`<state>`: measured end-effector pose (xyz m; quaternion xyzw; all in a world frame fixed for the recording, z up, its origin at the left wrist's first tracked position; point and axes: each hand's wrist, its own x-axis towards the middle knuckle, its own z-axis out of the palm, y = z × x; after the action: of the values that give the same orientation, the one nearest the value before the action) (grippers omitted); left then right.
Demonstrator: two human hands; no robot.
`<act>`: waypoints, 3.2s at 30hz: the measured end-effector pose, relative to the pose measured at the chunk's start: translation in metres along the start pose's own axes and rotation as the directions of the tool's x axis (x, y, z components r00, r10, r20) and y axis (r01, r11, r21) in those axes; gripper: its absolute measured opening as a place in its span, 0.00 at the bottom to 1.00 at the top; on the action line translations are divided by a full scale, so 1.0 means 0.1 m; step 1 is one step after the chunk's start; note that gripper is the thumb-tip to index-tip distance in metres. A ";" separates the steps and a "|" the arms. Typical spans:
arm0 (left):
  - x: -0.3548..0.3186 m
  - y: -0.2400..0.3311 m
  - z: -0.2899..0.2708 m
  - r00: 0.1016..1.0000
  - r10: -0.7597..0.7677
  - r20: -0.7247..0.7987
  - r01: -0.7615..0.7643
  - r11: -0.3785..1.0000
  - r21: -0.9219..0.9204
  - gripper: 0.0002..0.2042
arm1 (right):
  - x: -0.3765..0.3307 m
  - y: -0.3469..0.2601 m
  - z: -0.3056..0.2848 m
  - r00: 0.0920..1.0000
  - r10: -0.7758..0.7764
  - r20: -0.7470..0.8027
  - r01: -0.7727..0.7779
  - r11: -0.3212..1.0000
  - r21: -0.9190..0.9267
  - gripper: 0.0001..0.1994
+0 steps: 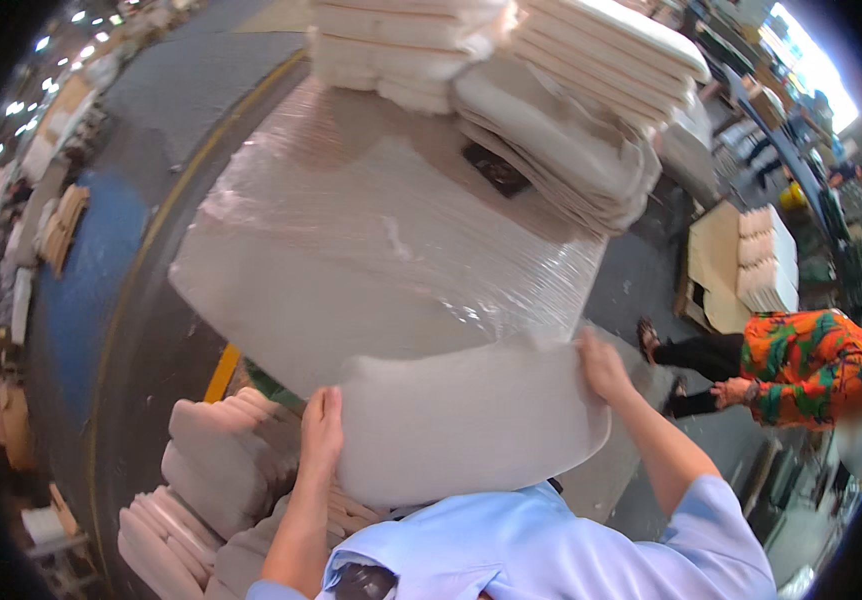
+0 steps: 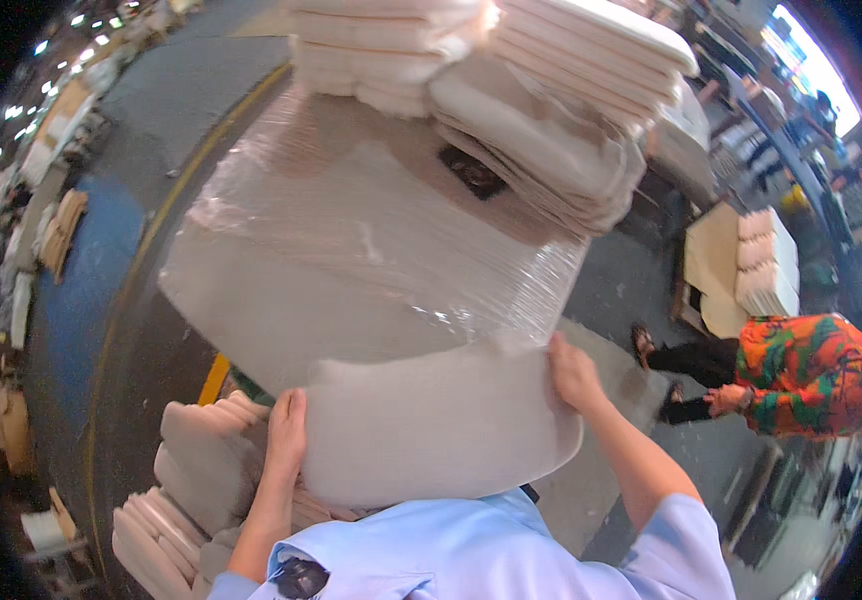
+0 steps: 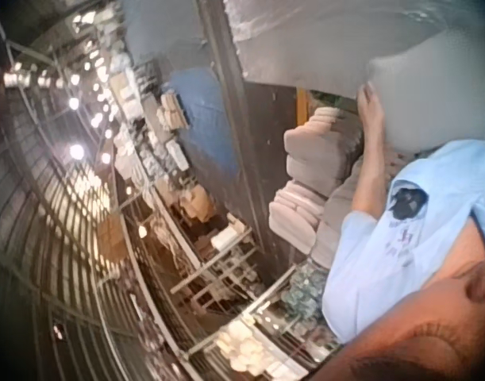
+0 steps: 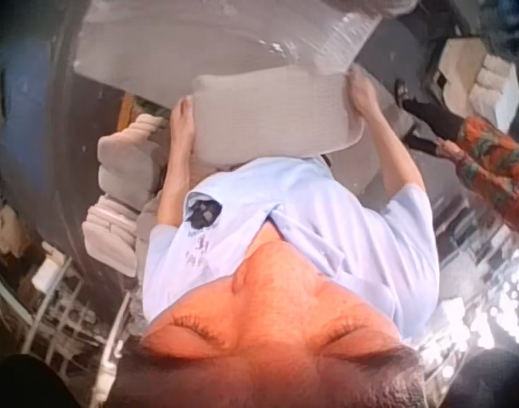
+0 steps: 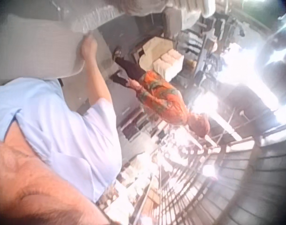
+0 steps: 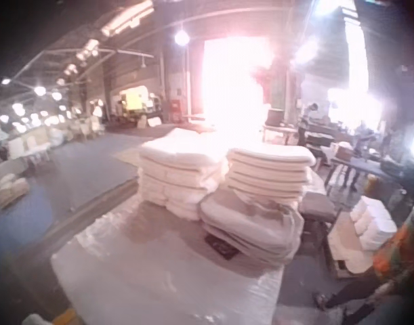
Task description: The person inserts rectangular foam inserts into fabric covers, aligns the edges, and smooths the covers by hand. The finished items are stacked on a nearby pallet. The person handles foam inserts and fabric covers one at a time.
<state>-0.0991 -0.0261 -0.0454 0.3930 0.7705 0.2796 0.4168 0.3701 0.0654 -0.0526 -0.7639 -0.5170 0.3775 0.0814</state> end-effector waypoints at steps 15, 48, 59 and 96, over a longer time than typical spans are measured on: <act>-0.46 0.15 0.33 0.973 0.038 -0.227 -0.203 0.607 -0.768 0.35 | -0.04 -0.04 0.17 0.971 -0.015 -0.237 0.237 0.145 0.961 0.33; 0.53 0.79 0.09 0.936 0.018 -0.353 -0.321 0.460 -0.828 0.33 | -0.48 -0.12 0.23 0.988 0.050 -0.147 0.145 0.028 0.989 0.10; 1.60 1.43 0.07 0.945 0.201 -0.256 -0.313 0.344 -0.885 0.36 | -1.49 -0.80 0.82 0.822 -0.495 0.283 -0.220 0.182 0.958 0.06; 2.09 2.35 0.29 0.821 0.424 0.383 -0.245 0.866 -0.436 0.53 | 0.66 -2.95 1.01 0.489 -0.865 -0.109 0.755 0.358 0.549 0.09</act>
<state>-0.0584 0.2778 0.0306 0.4947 0.4983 0.3857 0.5985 0.1004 0.2283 -0.0045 -0.3087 -0.7054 0.4870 0.4122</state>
